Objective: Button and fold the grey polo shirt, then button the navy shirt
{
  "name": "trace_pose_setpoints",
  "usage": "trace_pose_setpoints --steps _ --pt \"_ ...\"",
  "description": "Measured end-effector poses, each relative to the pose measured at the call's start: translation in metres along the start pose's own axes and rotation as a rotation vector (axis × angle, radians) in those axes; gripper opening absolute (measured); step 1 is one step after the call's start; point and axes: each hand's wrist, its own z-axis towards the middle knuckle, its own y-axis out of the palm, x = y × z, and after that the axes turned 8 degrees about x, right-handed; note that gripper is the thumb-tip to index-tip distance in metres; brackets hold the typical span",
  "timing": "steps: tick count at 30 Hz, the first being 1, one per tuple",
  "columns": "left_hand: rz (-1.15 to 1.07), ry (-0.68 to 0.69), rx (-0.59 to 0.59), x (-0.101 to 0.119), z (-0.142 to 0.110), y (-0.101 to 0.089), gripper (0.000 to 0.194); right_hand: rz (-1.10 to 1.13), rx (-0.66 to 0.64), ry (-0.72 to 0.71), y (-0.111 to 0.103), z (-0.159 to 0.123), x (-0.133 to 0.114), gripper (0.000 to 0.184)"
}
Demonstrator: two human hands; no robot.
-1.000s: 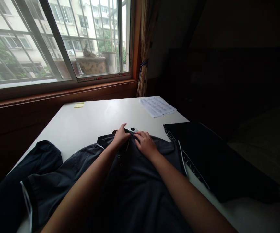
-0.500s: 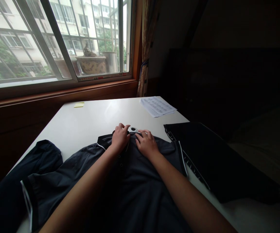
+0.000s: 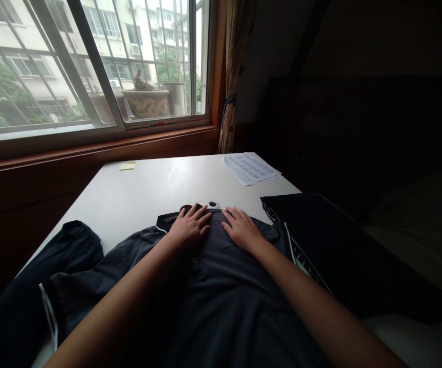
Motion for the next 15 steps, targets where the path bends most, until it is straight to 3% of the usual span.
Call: trace_pose_setpoints --steps 8,15 --pt "-0.015 -0.050 -0.059 -0.002 0.000 -0.001 0.053 -0.085 -0.149 0.117 -0.012 -0.040 0.065 0.059" --pt "0.070 -0.019 0.121 0.021 -0.019 -0.027 0.040 -0.122 -0.076 0.088 -0.009 -0.050 0.077 0.058"
